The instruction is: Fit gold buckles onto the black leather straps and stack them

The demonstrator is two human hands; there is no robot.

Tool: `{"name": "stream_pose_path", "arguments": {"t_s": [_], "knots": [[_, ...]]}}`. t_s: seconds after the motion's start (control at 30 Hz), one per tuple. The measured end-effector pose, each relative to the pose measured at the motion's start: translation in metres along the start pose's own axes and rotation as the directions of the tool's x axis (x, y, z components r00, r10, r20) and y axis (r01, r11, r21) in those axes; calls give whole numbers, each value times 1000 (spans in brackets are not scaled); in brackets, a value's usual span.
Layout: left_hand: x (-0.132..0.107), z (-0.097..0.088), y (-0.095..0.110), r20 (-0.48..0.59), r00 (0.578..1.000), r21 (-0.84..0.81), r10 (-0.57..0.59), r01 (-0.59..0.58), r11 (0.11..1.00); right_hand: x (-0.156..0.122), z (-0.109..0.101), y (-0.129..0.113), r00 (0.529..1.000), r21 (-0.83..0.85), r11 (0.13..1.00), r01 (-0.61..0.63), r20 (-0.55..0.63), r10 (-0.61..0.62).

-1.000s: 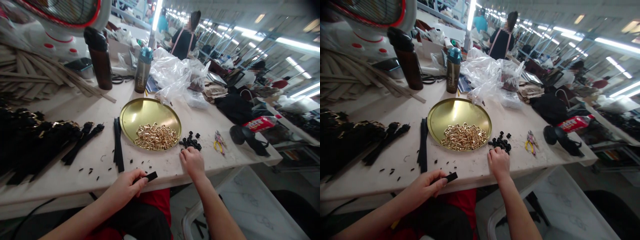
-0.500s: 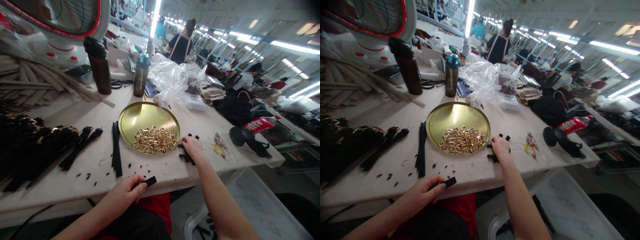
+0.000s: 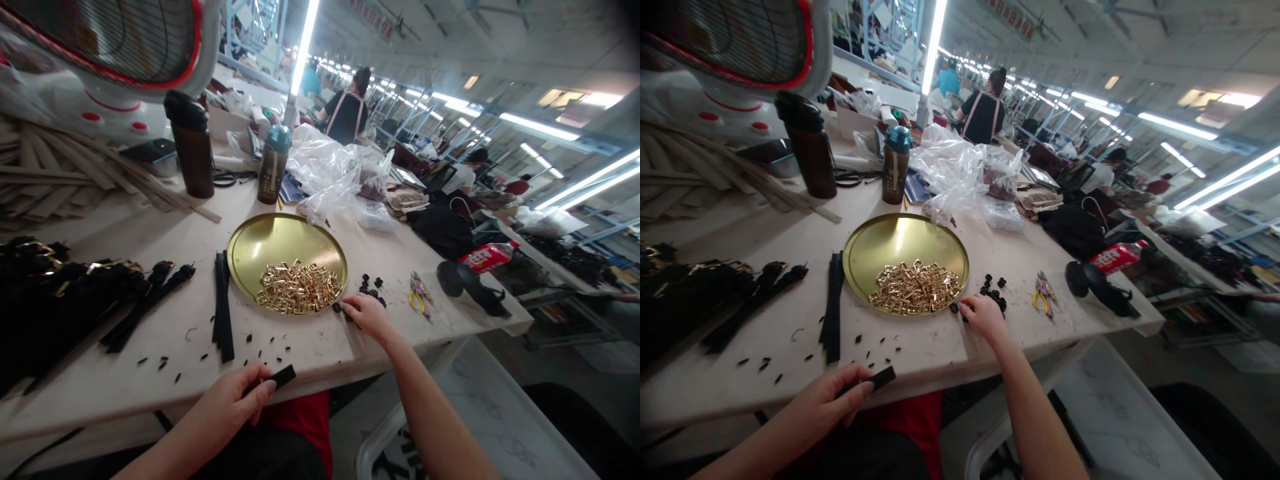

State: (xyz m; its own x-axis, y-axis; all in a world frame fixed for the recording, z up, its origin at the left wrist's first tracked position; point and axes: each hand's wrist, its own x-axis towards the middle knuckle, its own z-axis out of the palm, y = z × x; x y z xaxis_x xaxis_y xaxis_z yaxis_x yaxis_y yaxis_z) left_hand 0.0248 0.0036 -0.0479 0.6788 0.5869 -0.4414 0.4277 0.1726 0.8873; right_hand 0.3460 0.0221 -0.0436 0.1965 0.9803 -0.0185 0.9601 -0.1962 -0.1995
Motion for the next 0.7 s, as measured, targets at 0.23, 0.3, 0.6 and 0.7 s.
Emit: {"name": "stream_pose_path", "arguments": {"t_s": [0.23,0.3,0.6,0.7], "knots": [[6,-6,6,30,999,5,-42,42,999,30,-3,74,903,133,938,-320,-255,345],[8,-7,8,37,998,6,-58,58,998,40,-1,97,858,164,905,-394,-288,426],[12,-8,11,52,991,-28,-124,126,992,75,17,135,833,333,804,-492,-87,546],[10,-7,10,43,992,-28,-121,122,992,73,17,130,831,387,779,-493,-55,553]]}}
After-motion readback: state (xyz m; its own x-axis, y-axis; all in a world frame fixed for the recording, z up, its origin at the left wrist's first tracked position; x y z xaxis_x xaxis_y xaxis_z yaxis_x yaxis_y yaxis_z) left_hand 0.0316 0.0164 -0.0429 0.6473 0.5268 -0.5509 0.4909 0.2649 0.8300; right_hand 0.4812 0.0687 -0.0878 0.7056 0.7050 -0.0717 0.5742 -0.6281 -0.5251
